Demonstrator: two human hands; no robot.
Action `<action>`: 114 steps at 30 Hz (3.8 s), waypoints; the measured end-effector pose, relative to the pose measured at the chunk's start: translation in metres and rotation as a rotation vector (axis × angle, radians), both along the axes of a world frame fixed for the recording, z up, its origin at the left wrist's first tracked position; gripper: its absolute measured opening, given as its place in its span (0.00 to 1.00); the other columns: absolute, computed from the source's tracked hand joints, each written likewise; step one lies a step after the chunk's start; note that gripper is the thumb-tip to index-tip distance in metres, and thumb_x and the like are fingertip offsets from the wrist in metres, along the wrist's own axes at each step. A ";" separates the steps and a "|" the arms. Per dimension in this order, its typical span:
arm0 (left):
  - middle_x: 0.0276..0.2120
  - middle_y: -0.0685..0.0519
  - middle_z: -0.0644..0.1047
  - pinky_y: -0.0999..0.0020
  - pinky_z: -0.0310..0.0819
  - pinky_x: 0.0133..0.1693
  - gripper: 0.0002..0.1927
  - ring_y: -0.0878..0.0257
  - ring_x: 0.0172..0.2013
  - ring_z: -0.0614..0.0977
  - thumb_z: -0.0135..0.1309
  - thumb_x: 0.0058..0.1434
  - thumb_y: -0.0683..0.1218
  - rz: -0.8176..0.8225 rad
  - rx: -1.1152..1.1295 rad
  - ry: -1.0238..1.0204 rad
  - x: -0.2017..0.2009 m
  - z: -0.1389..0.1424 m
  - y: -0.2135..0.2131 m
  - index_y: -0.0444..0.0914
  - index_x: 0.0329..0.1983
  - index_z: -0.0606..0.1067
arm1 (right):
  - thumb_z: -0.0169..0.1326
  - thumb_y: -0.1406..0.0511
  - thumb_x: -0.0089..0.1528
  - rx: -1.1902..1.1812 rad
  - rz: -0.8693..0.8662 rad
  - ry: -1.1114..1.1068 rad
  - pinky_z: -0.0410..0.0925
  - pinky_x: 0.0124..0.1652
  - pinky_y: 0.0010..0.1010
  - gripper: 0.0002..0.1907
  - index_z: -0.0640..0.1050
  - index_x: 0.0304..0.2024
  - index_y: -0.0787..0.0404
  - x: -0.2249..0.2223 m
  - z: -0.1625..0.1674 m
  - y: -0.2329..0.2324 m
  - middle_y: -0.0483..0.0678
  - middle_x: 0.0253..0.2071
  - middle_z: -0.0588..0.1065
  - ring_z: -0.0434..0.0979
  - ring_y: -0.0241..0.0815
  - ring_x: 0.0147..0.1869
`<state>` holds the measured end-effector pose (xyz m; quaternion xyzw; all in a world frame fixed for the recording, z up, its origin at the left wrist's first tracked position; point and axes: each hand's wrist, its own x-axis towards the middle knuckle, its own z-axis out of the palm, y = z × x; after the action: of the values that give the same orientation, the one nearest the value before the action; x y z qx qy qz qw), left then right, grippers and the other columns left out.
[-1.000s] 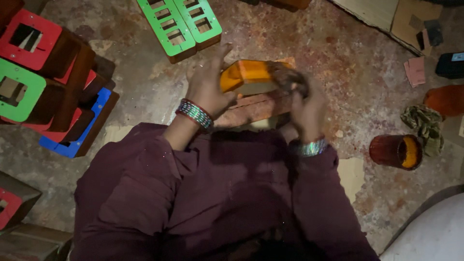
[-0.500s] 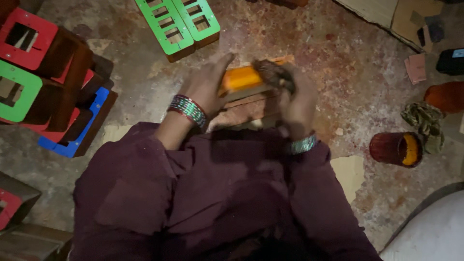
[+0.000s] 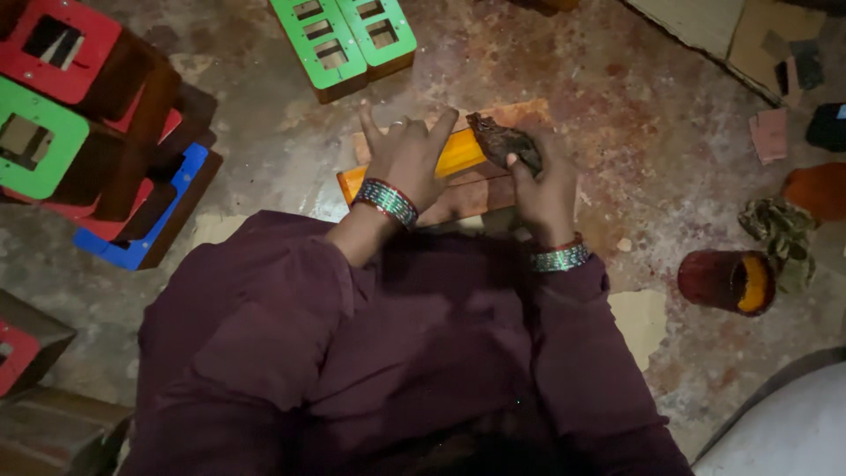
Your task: The person sits on the floor and applies a yellow-orange stain to small wooden blocks using a cloth. They dip the cloth into a container of stain, rub it onto the blocks, and place the finished pieces aside. The person repeats this process for several blocks of different colors.
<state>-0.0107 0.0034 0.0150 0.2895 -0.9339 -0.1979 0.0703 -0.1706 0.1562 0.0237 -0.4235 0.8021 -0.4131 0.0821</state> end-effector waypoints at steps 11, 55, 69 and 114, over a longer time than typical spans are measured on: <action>0.52 0.49 0.78 0.32 0.32 0.67 0.49 0.48 0.55 0.77 0.70 0.44 0.52 0.119 -0.042 0.594 -0.009 -0.001 -0.001 0.47 0.69 0.61 | 0.55 0.74 0.73 -0.182 -0.056 0.407 0.71 0.53 0.38 0.10 0.74 0.57 0.68 0.003 0.107 0.059 0.57 0.49 0.75 0.77 0.50 0.53; 0.50 0.54 0.81 0.30 0.42 0.67 0.71 0.52 0.53 0.81 0.73 0.47 0.48 -0.040 0.172 0.631 -0.005 -0.031 0.012 0.52 0.79 0.31 | 0.55 0.74 0.69 -0.085 -0.081 -0.051 0.73 0.56 0.32 0.17 0.75 0.61 0.65 -0.007 0.093 0.051 0.53 0.56 0.77 0.80 0.43 0.59; 0.74 0.42 0.60 0.32 0.36 0.67 0.76 0.53 0.57 0.78 0.79 0.41 0.55 0.001 0.108 0.702 0.000 -0.002 -0.008 0.52 0.78 0.32 | 0.57 0.73 0.68 -0.076 -0.135 -0.099 0.74 0.60 0.34 0.18 0.77 0.61 0.61 -0.013 0.067 0.044 0.52 0.59 0.75 0.78 0.45 0.62; 0.56 0.46 0.80 0.38 0.40 0.66 0.58 0.48 0.60 0.76 0.77 0.44 0.56 -0.067 0.249 0.628 0.011 0.021 -0.012 0.46 0.73 0.54 | 0.53 0.71 0.72 -0.217 -0.030 0.012 0.76 0.58 0.33 0.15 0.75 0.62 0.63 0.044 0.118 0.041 0.49 0.55 0.78 0.81 0.43 0.59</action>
<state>0.0000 -0.0090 0.0364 0.1898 -0.8443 -0.3922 0.3118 -0.1262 0.1973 0.1414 -0.4204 0.7592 -0.4962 0.0248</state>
